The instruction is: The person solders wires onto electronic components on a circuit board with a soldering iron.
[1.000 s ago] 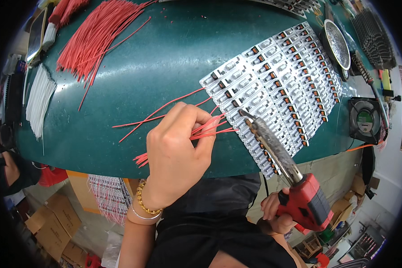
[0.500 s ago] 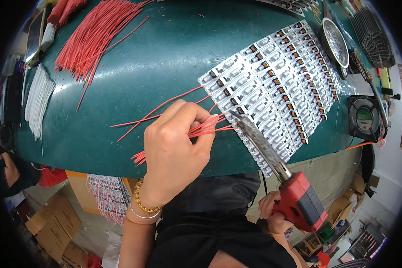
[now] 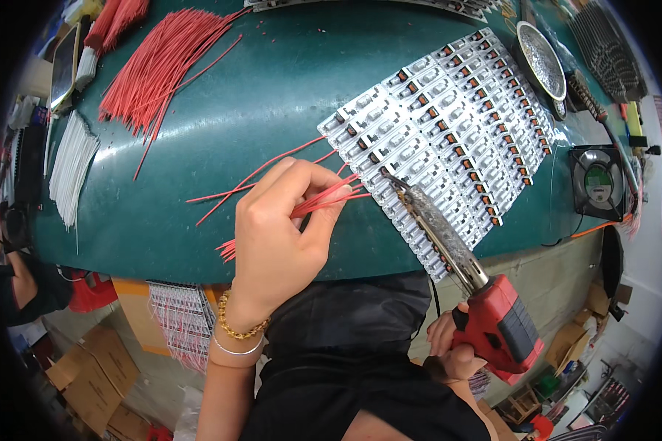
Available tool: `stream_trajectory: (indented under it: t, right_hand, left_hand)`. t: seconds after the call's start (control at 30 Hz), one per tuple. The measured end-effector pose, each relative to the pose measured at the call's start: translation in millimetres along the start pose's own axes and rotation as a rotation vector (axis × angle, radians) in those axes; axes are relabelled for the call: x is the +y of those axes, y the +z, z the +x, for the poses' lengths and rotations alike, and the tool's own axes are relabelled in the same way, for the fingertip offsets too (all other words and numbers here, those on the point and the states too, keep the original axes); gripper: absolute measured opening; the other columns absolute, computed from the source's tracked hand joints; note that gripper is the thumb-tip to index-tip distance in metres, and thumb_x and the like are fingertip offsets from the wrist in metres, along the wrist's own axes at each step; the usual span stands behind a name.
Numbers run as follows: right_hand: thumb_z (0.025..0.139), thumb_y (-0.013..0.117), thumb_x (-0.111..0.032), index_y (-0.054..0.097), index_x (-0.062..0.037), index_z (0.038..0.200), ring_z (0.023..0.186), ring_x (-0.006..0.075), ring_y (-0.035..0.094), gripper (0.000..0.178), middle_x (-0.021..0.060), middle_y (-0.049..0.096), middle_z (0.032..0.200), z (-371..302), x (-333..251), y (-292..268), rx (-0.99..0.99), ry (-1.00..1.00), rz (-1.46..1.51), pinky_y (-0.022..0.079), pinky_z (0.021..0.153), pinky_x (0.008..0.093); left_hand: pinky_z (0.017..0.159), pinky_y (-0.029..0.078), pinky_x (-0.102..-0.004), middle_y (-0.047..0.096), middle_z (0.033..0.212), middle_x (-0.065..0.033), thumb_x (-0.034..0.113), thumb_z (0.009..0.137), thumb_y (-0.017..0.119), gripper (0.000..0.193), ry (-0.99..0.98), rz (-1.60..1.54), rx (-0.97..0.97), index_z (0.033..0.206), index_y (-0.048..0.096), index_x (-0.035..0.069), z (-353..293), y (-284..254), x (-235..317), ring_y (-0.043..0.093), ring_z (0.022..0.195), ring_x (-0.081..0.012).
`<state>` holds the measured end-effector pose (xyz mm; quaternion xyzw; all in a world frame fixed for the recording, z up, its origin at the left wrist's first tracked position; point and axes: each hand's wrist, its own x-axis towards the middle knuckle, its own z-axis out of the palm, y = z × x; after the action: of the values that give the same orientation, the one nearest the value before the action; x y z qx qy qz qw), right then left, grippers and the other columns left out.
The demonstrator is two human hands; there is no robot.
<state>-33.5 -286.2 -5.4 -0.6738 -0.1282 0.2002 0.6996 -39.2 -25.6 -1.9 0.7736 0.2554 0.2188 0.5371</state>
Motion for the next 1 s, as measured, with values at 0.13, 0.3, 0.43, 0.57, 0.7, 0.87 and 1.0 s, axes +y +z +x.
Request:
stream_trajectory:
  t: [0.13, 0.3, 0.43, 0.57, 0.7, 0.87, 1.0]
  right_hand:
    - [0.073, 0.063, -0.057, 0.043, 0.0036, 0.123, 0.036, 0.0119, 0.043, 0.081, -0.0029, 0.040, 0.044, 0, -5, 0, -0.016, 0.039, -0.021, 0.039, 0.044, 0.0259]
    - [0.073, 0.064, -0.056, 0.043, 0.0046, 0.121, 0.036, 0.0121, 0.043, 0.080, -0.0024, 0.041, 0.044, -4, -7, 2, -0.038, 0.061, 0.045, 0.039, 0.044, 0.0257]
    - [0.072, 0.067, -0.053, 0.047, 0.0024, 0.111, 0.037, 0.0129, 0.043, 0.071, -0.0014, 0.042, 0.046, -8, 5, -11, -0.058, 0.039, -0.081, 0.039, 0.044, 0.0261]
    - [0.072, 0.069, -0.051, 0.047, 0.0012, 0.107, 0.039, 0.0137, 0.045, 0.066, 0.0000, 0.044, 0.048, -33, 29, -41, 0.015, -0.069, -0.577, 0.040, 0.045, 0.0266]
    - [0.075, 0.068, -0.049, 0.047, 0.0026, 0.109, 0.040, 0.0133, 0.046, 0.065, -0.0002, 0.044, 0.048, -12, 4, -13, -0.009, -0.015, -0.170, 0.040, 0.045, 0.0264]
    - [0.078, 0.066, -0.047, 0.044, 0.0049, 0.119, 0.039, 0.0121, 0.044, 0.069, -0.0012, 0.043, 0.047, -17, 14, -29, -0.079, -0.084, -0.206, 0.039, 0.044, 0.0256]
    - [0.077, 0.066, -0.048, 0.044, 0.0050, 0.120, 0.038, 0.0118, 0.044, 0.071, -0.0018, 0.042, 0.046, -20, 16, -22, -0.030, -0.093, -0.188, 0.039, 0.044, 0.0255]
  left_hand:
    - [0.052, 0.044, -0.0292, 0.056, 0.070, -0.0082, -0.001, 0.071, 0.066, 0.009, 0.070, 0.142, -0.035, 0.074, 0.057, 0.000, -5, 2, 1, 0.058, 0.059, -0.0206]
    - [0.050, 0.044, -0.0306, 0.057, 0.071, -0.0064, 0.001, 0.069, 0.067, 0.010, 0.131, 0.279, 0.015, 0.072, 0.058, 0.002, -8, 9, 1, 0.059, 0.058, -0.0214]
    - [0.048, 0.043, -0.0312, 0.056, 0.070, -0.0056, 0.002, 0.068, 0.067, 0.010, 0.176, 0.260, 0.039, 0.071, 0.058, 0.003, -7, 10, -4, 0.058, 0.057, -0.0219]
    - [0.049, 0.040, -0.0262, 0.055, 0.067, -0.0087, -0.003, 0.069, 0.066, 0.009, 0.168, 0.267, 0.039, 0.073, 0.058, -0.002, -7, 10, 0, 0.051, 0.054, -0.0163]
    - [0.050, 0.041, -0.0266, 0.055, 0.067, -0.0086, -0.004, 0.068, 0.066, 0.010, 0.164, 0.249, 0.049, 0.073, 0.058, -0.001, -8, 11, -2, 0.053, 0.055, -0.0169]
    - [0.050, 0.042, -0.0271, 0.056, 0.068, -0.0089, -0.005, 0.067, 0.065, 0.010, 0.176, 0.261, 0.044, 0.073, 0.058, -0.002, -7, 10, -3, 0.054, 0.055, -0.0184]
    - [0.050, 0.042, -0.0273, 0.056, 0.068, -0.0090, -0.005, 0.067, 0.065, 0.010, 0.189, 0.258, 0.042, 0.073, 0.058, -0.002, -8, 10, -1, 0.054, 0.055, -0.0184]
